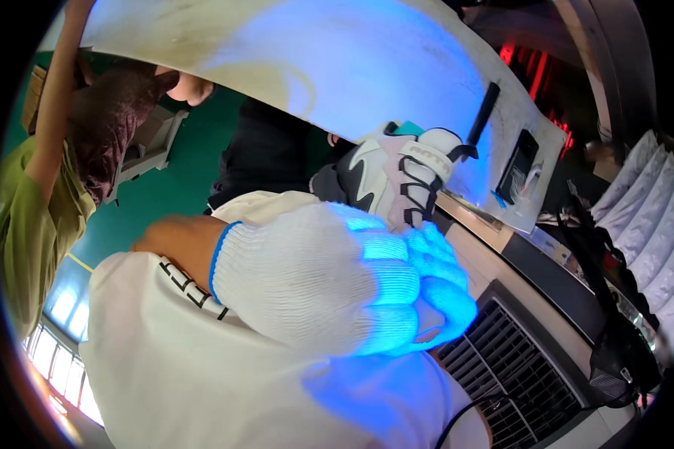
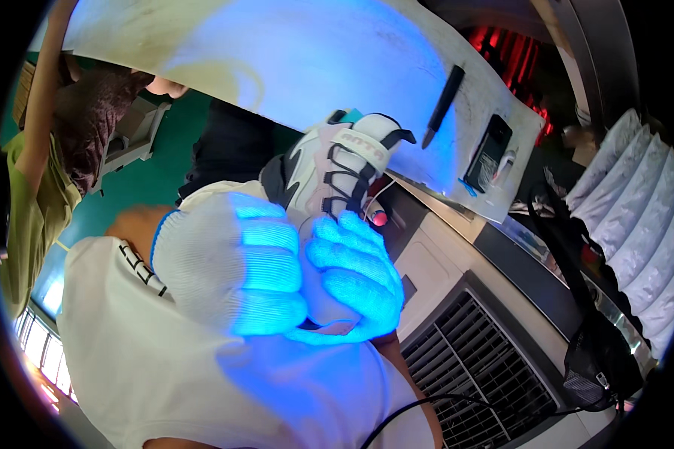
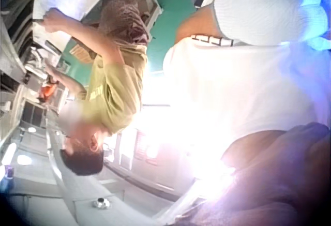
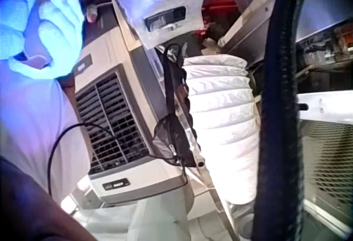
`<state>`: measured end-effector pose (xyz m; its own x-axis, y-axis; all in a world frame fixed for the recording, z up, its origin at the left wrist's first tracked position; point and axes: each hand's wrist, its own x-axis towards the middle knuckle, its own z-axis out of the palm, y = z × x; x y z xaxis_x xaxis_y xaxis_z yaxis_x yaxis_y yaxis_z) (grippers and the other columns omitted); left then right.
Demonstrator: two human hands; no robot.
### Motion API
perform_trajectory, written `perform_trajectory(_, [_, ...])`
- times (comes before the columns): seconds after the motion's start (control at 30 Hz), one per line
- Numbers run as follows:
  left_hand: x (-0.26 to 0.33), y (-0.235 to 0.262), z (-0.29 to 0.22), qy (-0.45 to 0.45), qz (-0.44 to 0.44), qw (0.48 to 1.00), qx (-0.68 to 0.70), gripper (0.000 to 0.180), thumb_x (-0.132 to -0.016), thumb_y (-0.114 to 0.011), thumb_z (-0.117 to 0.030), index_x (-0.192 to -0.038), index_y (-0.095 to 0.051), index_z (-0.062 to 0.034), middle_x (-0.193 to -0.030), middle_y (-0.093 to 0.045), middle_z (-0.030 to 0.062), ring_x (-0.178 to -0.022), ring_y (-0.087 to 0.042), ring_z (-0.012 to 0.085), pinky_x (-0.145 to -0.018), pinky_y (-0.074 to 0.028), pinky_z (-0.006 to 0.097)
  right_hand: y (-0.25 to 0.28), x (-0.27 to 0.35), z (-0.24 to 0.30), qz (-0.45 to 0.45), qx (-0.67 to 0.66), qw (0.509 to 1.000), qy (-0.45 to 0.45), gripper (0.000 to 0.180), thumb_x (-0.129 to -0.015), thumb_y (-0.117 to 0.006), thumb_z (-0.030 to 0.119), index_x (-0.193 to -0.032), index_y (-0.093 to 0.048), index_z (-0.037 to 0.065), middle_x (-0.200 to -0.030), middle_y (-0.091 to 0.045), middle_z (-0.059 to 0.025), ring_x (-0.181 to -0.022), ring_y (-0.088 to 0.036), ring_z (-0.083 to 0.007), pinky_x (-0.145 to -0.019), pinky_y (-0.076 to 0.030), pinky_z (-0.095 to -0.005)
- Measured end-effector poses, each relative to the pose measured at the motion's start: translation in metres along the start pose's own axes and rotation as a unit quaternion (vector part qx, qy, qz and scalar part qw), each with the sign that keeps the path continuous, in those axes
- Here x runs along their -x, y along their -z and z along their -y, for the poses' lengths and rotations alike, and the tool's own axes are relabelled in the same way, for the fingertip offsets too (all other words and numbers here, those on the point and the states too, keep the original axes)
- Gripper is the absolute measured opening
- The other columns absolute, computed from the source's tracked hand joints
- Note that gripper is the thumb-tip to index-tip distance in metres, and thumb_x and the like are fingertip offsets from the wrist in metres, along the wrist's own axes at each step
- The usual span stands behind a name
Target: The person cleans a pair of sneakers on a workbench. They use a small brush to scrub the upper and sole of one shoe, then place it on a shelf. They repeat the same brushing process on the second shoe, handling each shoe one at a time.
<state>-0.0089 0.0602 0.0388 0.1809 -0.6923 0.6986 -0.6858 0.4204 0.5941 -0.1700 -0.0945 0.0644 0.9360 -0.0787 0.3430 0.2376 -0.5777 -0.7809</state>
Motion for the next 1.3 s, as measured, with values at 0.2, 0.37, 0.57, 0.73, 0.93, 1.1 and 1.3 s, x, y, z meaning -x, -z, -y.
perform_trajectory(0.2, [-0.037,-0.022,-0.001,0.07,0.168,0.978,0.103,0.025,-0.082,-0.085,-0.029,-0.1,-0.074,-0.017,-0.091,-0.066,0.0038,-0.081,-0.07,0.025,-0.064,-0.055,0.041,0.019,0.021,-0.008,-0.02,-0.013,1.0,-0.011,0.061,-0.092,-0.088,0.042,-0.131,-0.061,0.003,-0.129,-0.076,-0.0279,-0.138,-0.067,-0.0425,-0.124,-0.043,-0.0636])
perform_trajectory(0.37, [-0.041,-0.038,-0.007,0.161,0.121,0.963,0.178,0.025,-0.08,-0.087,-0.033,-0.098,-0.073,-0.022,-0.091,-0.068,0.0024,-0.083,-0.072,0.0273,-0.063,-0.055,0.042,0.022,0.032,-0.01,-0.042,-0.021,0.999,-0.014,0.058,-0.094,-0.087,0.042,-0.13,-0.061,0.004,-0.128,-0.077,-0.0271,-0.14,-0.066,-0.0415,-0.126,-0.041,-0.0645])
perform_trajectory(0.57, [-0.04,-0.049,-0.007,0.17,0.167,0.956,0.171,0.028,-0.08,-0.087,-0.034,-0.104,-0.075,-0.03,-0.103,-0.069,-0.0009,-0.086,-0.072,0.0255,-0.063,-0.056,0.04,0.023,0.043,-0.006,-0.056,-0.015,0.998,-0.023,0.055,-0.096,-0.085,0.043,-0.128,-0.061,0.005,-0.127,-0.078,-0.0261,-0.142,-0.065,-0.0403,-0.128,-0.038,-0.0654])
perform_trajectory(0.73, [-0.042,-0.044,-0.01,0.181,0.211,0.949,0.148,0.039,-0.077,-0.089,-0.031,-0.113,-0.072,-0.0282,-0.109,-0.068,0.0022,-0.088,-0.073,0.0271,-0.065,-0.058,0.04,0.032,0.053,-0.013,-0.044,-0.018,0.998,-0.029,0.052,-0.097,-0.084,0.043,-0.126,-0.061,0.006,-0.125,-0.079,-0.0253,-0.144,-0.064,-0.0393,-0.13,-0.036,-0.0662])
perform_trajectory(0.93, [-0.03,-0.05,-0.01,0.142,0.144,0.968,0.151,0.047,-0.076,-0.089,-0.025,-0.119,-0.071,-0.0211,-0.108,-0.067,0.0044,-0.089,-0.074,0.0293,-0.067,-0.06,0.041,0.023,0.078,0.003,-0.121,-0.11,0.978,-0.129,0.045,-0.087,-0.081,0.009,-0.131,-0.073,0.003,-0.153,-0.067,-0.0265,-0.139,-0.068,-0.0455,-0.132,-0.032,-0.0673])
perform_trajectory(1.1, [-0.027,-0.046,-0.002,0.145,0.103,0.956,0.234,0.052,-0.072,-0.091,-0.017,-0.119,-0.071,-0.0168,-0.111,-0.069,0.0054,-0.092,-0.075,0.0308,-0.07,-0.062,0.043,0.029,0.066,0.013,-0.128,-0.052,0.982,-0.127,0.051,-0.087,-0.084,0.014,-0.135,-0.071,0.003,-0.152,-0.066,-0.0284,-0.139,-0.067,-0.0472,-0.128,-0.037,-0.0669])
perform_trajectory(1.3, [-0.032,-0.046,0.008,0.112,0.074,0.957,0.256,0.048,-0.075,-0.092,-0.019,-0.119,-0.073,-0.0136,-0.113,-0.07,0.009,-0.094,-0.076,0.0332,-0.072,-0.062,0.044,0.037,0.046,0.017,-0.104,0.005,0.99,-0.094,0.058,-0.087,-0.087,0.02,-0.139,-0.067,0.003,-0.151,-0.065,-0.0308,-0.139,-0.066,-0.0494,-0.124,-0.043,-0.0664])
